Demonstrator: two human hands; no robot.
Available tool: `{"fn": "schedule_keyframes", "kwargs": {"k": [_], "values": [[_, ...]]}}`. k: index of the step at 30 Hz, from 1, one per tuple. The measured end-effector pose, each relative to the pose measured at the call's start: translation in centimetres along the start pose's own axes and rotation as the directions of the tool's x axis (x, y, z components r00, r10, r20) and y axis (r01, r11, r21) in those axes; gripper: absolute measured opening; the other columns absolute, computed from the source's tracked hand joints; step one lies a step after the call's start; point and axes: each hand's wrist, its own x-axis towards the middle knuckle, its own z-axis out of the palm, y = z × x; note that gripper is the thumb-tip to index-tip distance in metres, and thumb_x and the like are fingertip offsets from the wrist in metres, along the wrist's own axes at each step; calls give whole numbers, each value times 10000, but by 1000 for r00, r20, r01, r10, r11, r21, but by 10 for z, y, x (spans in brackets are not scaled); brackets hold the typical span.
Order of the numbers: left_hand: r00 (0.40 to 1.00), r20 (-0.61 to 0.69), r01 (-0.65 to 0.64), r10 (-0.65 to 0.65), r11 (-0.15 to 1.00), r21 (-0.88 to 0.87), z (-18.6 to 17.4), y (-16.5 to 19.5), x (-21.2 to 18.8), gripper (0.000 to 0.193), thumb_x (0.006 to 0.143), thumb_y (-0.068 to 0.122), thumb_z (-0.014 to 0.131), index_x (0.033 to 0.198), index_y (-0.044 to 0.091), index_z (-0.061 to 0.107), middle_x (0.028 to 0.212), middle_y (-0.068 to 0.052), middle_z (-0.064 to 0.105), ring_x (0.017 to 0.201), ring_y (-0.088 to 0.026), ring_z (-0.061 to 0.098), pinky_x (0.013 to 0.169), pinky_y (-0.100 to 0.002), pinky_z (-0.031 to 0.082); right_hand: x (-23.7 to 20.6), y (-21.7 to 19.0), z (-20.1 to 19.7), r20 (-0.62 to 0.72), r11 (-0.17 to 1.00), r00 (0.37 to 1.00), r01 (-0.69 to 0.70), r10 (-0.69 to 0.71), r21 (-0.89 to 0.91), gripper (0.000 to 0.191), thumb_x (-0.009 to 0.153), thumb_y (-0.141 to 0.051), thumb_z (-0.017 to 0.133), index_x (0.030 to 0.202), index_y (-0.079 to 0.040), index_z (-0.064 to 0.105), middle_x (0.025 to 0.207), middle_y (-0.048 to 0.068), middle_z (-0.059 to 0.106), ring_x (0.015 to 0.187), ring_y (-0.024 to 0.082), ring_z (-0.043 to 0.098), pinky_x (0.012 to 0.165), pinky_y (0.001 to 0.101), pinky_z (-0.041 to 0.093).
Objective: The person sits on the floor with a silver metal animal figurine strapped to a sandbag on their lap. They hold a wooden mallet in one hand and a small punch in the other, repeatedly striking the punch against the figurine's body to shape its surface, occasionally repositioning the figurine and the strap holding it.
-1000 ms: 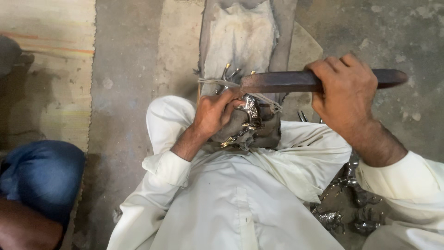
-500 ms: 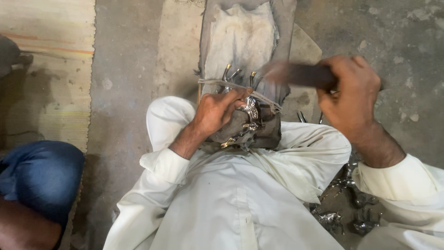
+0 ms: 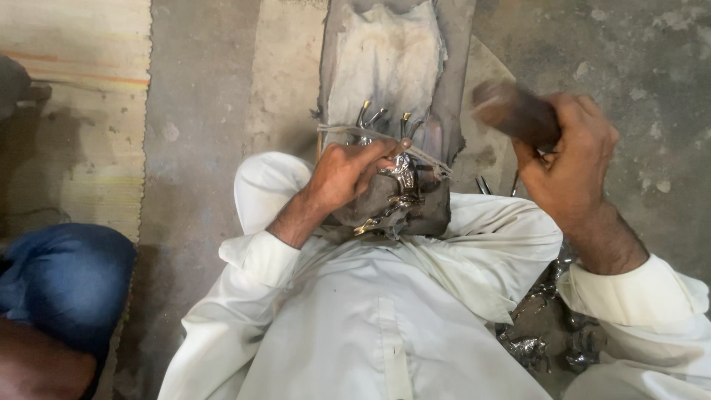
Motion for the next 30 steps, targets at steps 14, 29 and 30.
{"fn": "schedule_keyframes", "kwargs": {"k": [14, 29, 30], "values": [[995, 75, -72, 70, 997, 33, -13, 3, 13, 453, 838, -39, 764, 1258, 83, 646, 957, -113, 758, 811, -286, 751, 634, -374, 548, -14, 16, 11, 53, 975, 990, 138, -131, -174, 265, 852, 9, 739, 1097, -76, 684, 1013, 89, 679, 898, 334, 616, 783, 421, 483], [979, 109, -173, 175, 985, -20, -19, 1, 23, 401, 854, -2, 757, 1230, 66, 638, 909, -101, 763, 790, -270, 763, 662, -370, 568, -25, 10, 20, 22, 979, 997, 74, -71, -192, 288, 806, 3, 788, 1065, -32, 665, 952, 144, 648, 865, 378, 624, 751, 487, 483], [977, 125, -175, 174, 985, -9, -20, 1, 24, 413, 838, -10, 752, 1228, 68, 644, 910, -101, 770, 769, -274, 755, 658, -376, 565, -27, 11, 21, 66, 942, 991, 133, -119, -309, 319, 785, 23, 772, 1085, -57, 701, 963, 124, 667, 885, 375, 631, 776, 488, 490]]}}
